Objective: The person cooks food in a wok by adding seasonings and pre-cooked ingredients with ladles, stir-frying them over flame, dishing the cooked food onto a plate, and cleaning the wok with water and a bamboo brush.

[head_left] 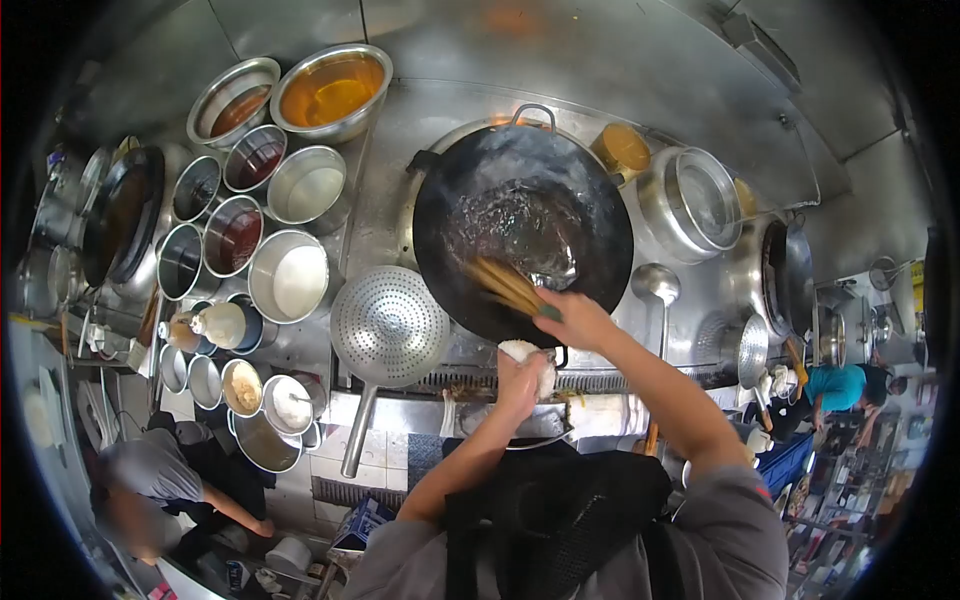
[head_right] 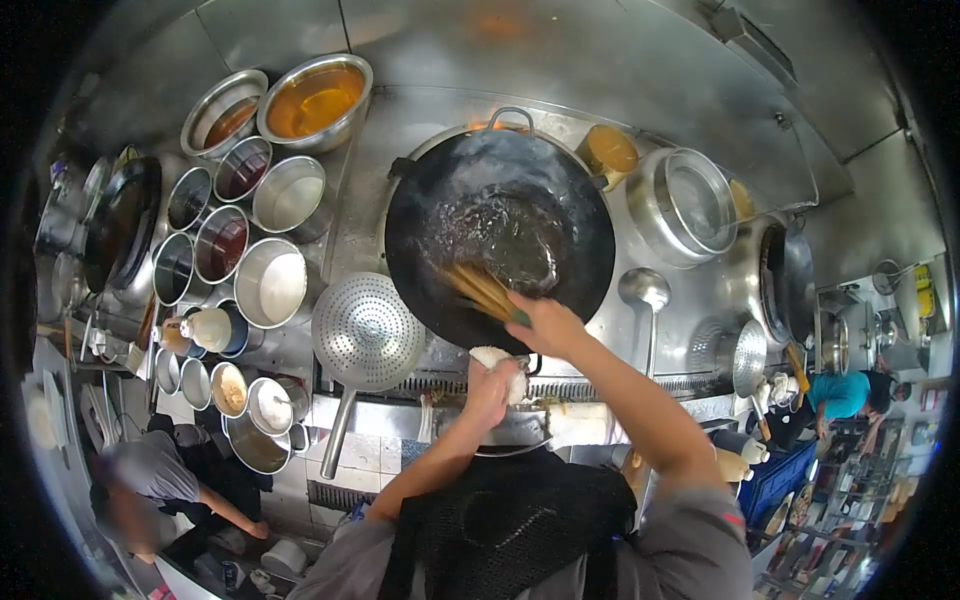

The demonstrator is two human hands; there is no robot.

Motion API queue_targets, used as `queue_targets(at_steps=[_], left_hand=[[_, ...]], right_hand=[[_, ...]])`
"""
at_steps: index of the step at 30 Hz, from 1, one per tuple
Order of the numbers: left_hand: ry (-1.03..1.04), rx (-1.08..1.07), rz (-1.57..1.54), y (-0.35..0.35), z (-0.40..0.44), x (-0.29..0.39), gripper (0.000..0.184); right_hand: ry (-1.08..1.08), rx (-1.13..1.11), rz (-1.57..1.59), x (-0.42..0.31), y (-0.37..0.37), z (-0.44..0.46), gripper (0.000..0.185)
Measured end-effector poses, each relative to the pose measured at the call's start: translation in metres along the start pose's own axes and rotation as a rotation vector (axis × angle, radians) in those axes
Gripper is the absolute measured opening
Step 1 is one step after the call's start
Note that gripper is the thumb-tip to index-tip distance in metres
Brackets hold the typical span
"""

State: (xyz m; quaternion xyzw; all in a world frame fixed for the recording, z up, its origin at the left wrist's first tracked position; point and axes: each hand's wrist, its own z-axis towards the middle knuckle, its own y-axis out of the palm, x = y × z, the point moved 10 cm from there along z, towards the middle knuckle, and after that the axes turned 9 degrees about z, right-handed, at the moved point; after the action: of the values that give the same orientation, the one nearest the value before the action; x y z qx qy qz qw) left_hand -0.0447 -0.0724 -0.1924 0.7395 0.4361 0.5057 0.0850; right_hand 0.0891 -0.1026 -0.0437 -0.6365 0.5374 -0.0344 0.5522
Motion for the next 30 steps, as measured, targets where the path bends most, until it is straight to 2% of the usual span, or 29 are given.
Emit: queue_targets(at_steps=[1, 3, 5, 6, 8, 9, 10, 11, 12, 14, 16, 18, 19, 21, 23, 24, 26, 29, 30], left_hand=[[-0.039, -0.035, 0.025, 0.006, -0.009, 0.013, 0.036], [-0.086, -0.050, 0.041, 0.011, -0.022, 0.035, 0.035], [-0.217, -0.084, 0.215, 0.015, -0.024, 0.041, 0.033], [-0.195, -0.074, 0.166, 0.010, -0.020, 0.033, 0.031], [-0.237, -0.130, 0.142, -0.003, -0.018, 0.019, 0.030], [-0.266, -0.194, 0.116, 0.000, -0.018, 0.015, 0.028], [-0.250, -0.147, 0.120, 0.001, -0.019, 0.023, 0.025], [-0.240, -0.135, 0.121, -0.001, -0.018, 0.025, 0.025], [-0.229, -0.152, 0.139, -0.002, -0.017, 0.027, 0.024], [-0.215, -0.162, 0.156, -0.002, -0.016, 0.029, 0.023], [-0.219, -0.192, 0.299, -0.001, -0.016, 0.029, 0.019], [-0.135, -0.162, 0.287, 0.002, -0.016, 0.036, 0.019], [-0.060, -0.135, 0.271, 0.002, -0.015, 0.043, 0.018], [-0.082, -0.148, 0.297, 0.003, -0.016, 0.042, 0.024], [-0.042, -0.043, 0.250, 0.001, -0.022, 0.054, 0.038], [-0.078, -0.078, 0.253, 0.000, -0.023, 0.051, 0.052], [-0.097, -0.094, 0.239, -0.002, -0.029, 0.049, 0.055], [-0.112, -0.123, 0.213, -0.002, -0.032, 0.047, 0.065], [-0.120, -0.137, 0.188, -0.002, -0.031, 0.042, 0.065]], right_hand=[[0.027, -0.049, -0.188, -0.008, -0.013, -0.029, 0.067], [0.229, -0.184, -0.475, 0.071, -0.024, -0.051, 0.073], [0.358, -0.037, -0.686, 0.113, -0.077, -0.033, 0.073], [0.337, 0.075, -0.708, 0.122, -0.098, -0.005, 0.068], [0.223, 0.278, -0.555, 0.097, -0.112, 0.059, 0.066], [0.275, 0.268, -0.461, 0.084, -0.102, 0.092, 0.065], [0.325, 0.260, -0.366, 0.070, -0.084, 0.119, 0.066], [0.210, 0.349, -0.111, 0.068, -0.051, 0.136, 0.069], [0.195, 0.391, 0.119, 0.041, -0.033, 0.131, 0.067], [0.191, 0.224, 0.445, 0.006, 0.012, 0.121, 0.070], [0.137, 0.069, 0.579, -0.012, 0.041, 0.096, 0.073], [-0.057, 0.100, 0.494, -0.010, 0.033, 0.066, 0.073], [-0.105, -0.035, 0.421, -0.007, 0.031, 0.046, 0.072], [-0.173, -0.245, 0.256, 0.005, 0.010, 0.008, 0.071], [-0.198, -0.389, 0.040, 0.040, -0.023, -0.028, 0.072], [-0.152, -0.446, -0.174, 0.049, -0.046, -0.040, 0.069], [-0.130, -0.518, -0.268, 0.062, -0.088, -0.054, 0.069], [-0.063, -0.604, -0.274, 0.071, -0.089, -0.042, 0.068], [-0.094, -0.626, -0.099, 0.068, -0.064, -0.029, 0.069]])
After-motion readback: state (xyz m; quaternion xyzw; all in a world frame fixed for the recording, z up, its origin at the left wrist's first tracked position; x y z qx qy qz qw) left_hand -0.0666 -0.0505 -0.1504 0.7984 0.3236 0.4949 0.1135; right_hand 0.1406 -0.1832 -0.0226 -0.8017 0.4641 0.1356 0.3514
